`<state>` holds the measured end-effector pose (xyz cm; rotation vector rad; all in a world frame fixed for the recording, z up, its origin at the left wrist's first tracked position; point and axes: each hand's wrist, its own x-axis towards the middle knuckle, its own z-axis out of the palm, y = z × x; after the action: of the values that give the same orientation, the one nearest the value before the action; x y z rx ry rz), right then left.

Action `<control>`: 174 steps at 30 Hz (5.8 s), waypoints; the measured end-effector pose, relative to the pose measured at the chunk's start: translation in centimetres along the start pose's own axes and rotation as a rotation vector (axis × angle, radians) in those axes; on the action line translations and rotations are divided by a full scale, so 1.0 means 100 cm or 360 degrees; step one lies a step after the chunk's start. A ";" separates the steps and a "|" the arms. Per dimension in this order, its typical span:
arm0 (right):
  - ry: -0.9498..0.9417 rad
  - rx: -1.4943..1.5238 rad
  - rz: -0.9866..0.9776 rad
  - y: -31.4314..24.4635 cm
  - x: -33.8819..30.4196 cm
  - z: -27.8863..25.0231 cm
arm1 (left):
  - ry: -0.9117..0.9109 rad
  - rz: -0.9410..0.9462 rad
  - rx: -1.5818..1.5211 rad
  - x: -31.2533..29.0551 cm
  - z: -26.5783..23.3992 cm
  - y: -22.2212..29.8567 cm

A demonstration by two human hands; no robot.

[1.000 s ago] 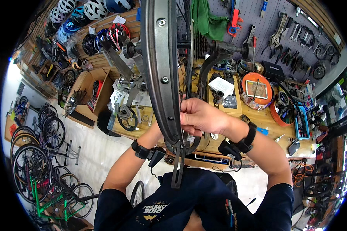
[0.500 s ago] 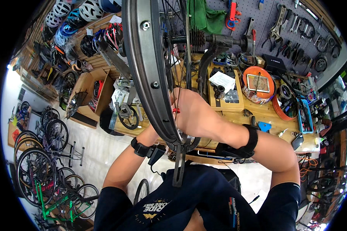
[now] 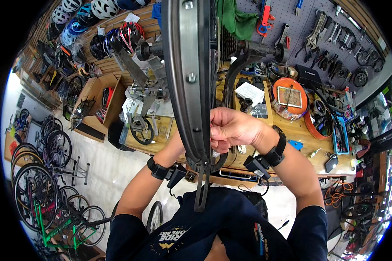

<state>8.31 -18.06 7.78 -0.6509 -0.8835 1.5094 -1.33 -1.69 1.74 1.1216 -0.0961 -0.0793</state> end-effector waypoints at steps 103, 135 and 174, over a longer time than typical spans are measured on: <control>0.1464 -0.0713 -0.0314 0.065 -0.046 -0.014 | 0.0355 0.0041 0.0699 0.011 -0.009 -0.016; 0.1653 -0.1565 -0.0185 0.063 -0.011 -0.006 | 0.0305 0.0106 0.0706 0.009 -0.010 -0.015; 0.0467 -0.0310 0.0414 0.034 -0.005 -0.054 | 0.0540 0.0023 0.0592 0.006 0.000 -0.014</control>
<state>10.92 -17.66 1.92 -1.1355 -0.7444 1.5157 -0.79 -2.37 0.48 1.4898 0.1915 0.1480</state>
